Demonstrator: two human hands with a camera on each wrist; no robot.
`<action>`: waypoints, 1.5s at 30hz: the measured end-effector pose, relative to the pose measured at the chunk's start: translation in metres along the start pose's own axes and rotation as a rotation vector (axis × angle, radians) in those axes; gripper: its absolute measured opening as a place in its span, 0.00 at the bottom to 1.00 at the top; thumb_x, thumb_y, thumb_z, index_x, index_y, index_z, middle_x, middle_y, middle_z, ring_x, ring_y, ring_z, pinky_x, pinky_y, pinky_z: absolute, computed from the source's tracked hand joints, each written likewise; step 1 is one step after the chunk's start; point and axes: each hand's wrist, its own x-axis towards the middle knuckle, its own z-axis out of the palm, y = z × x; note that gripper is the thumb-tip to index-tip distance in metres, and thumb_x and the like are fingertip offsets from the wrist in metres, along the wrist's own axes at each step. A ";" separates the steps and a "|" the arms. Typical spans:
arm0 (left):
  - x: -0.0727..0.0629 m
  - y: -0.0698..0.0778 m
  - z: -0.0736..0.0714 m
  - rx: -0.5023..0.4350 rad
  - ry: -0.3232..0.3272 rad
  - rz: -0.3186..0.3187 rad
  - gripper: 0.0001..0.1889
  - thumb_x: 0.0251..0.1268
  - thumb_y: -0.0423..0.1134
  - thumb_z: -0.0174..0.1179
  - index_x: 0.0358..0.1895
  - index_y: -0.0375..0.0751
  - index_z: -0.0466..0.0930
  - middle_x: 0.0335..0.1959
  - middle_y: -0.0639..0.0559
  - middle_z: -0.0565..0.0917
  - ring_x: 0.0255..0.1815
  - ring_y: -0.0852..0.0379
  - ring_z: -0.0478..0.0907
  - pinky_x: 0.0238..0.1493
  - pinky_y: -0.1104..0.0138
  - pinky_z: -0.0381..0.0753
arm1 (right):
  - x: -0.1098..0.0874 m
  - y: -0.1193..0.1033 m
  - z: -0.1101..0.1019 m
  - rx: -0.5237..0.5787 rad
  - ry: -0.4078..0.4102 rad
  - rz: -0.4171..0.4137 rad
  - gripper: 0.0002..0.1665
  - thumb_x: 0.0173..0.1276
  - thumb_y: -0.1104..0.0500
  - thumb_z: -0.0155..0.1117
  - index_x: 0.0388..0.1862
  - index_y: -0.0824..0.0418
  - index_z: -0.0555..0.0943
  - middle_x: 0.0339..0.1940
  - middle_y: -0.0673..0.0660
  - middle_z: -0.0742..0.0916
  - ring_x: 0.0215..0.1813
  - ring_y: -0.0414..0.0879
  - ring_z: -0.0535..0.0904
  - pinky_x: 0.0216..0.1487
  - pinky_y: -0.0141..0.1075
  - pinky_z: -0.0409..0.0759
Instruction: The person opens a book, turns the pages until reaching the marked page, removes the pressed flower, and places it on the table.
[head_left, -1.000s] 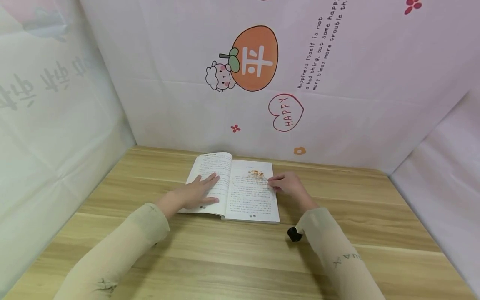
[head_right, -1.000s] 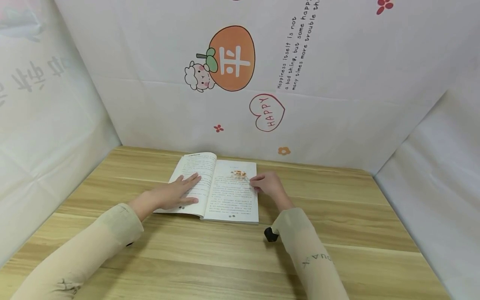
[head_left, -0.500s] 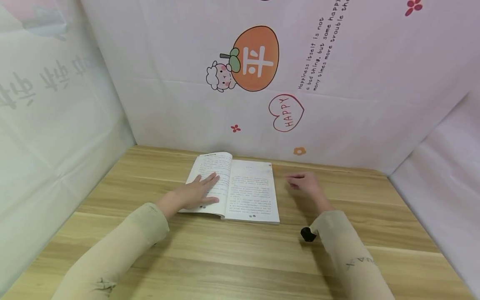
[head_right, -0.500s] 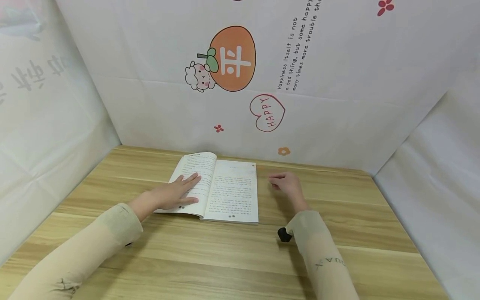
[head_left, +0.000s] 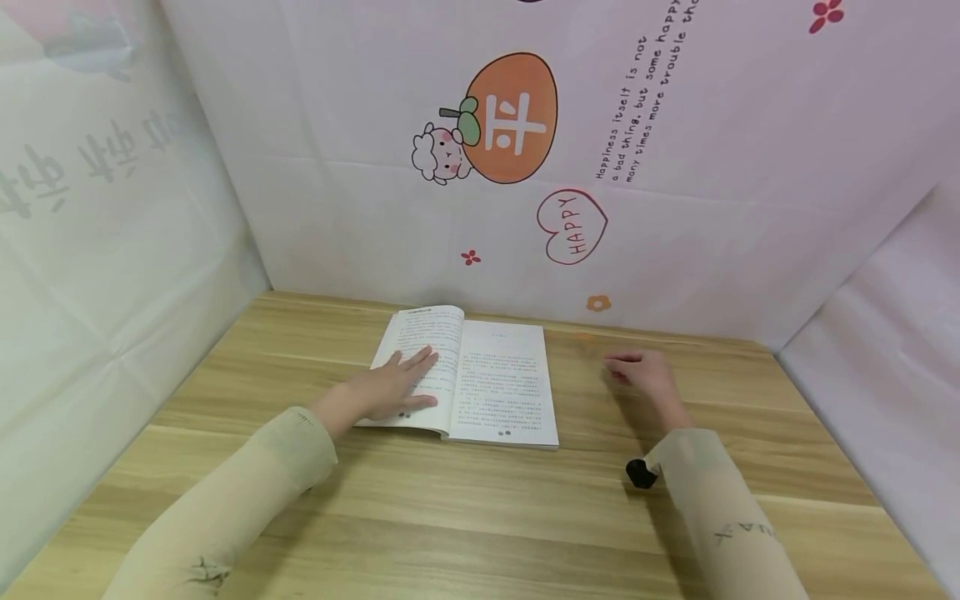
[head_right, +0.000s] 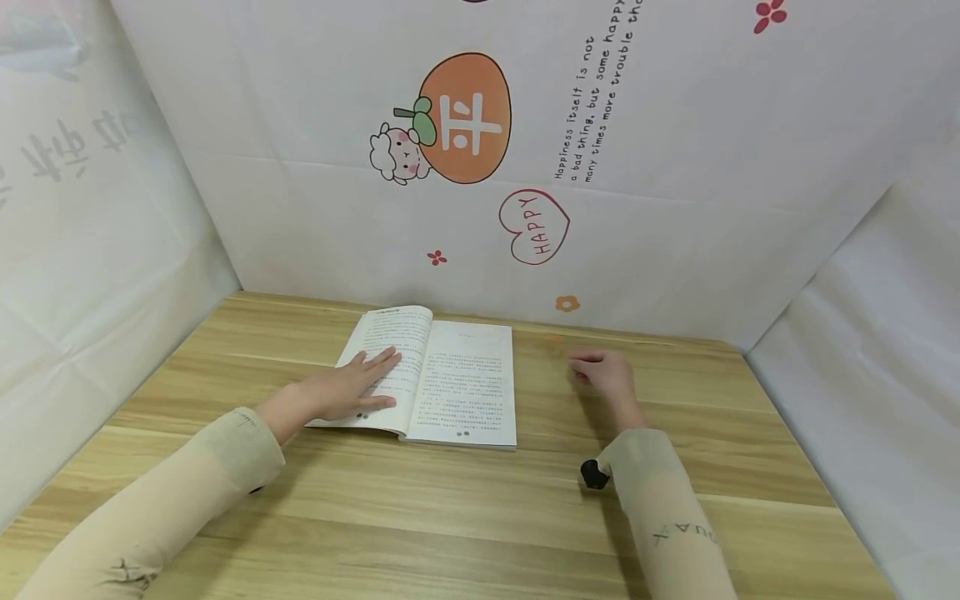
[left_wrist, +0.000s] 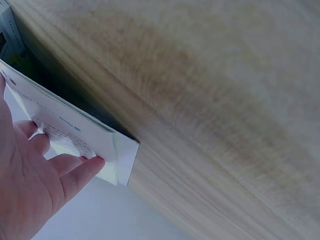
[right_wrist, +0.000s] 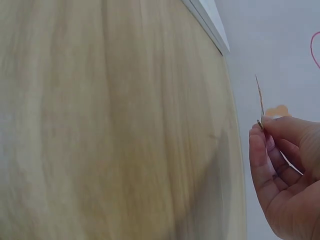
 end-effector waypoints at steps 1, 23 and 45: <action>0.000 0.000 0.000 -0.002 -0.001 0.000 0.44 0.80 0.65 0.44 0.85 0.45 0.39 0.85 0.48 0.40 0.80 0.26 0.42 0.67 0.31 0.62 | 0.000 0.001 -0.002 -0.005 0.001 0.000 0.21 0.75 0.61 0.65 0.58 0.77 0.82 0.42 0.62 0.91 0.33 0.35 0.85 0.38 0.28 0.83; -0.002 0.003 -0.001 -0.016 0.002 -0.002 0.44 0.79 0.65 0.45 0.85 0.46 0.39 0.85 0.49 0.40 0.80 0.27 0.42 0.67 0.29 0.60 | 0.005 0.030 -0.014 -0.094 0.047 0.012 0.15 0.69 0.66 0.68 0.48 0.79 0.85 0.24 0.52 0.90 0.21 0.34 0.82 0.27 0.26 0.81; 0.002 0.000 -0.006 0.070 0.195 0.081 0.38 0.79 0.63 0.47 0.83 0.47 0.53 0.84 0.44 0.47 0.82 0.32 0.43 0.72 0.31 0.50 | -0.010 -0.004 0.000 -0.321 -0.037 -0.108 0.27 0.82 0.51 0.54 0.63 0.73 0.79 0.48 0.68 0.88 0.54 0.62 0.83 0.56 0.53 0.80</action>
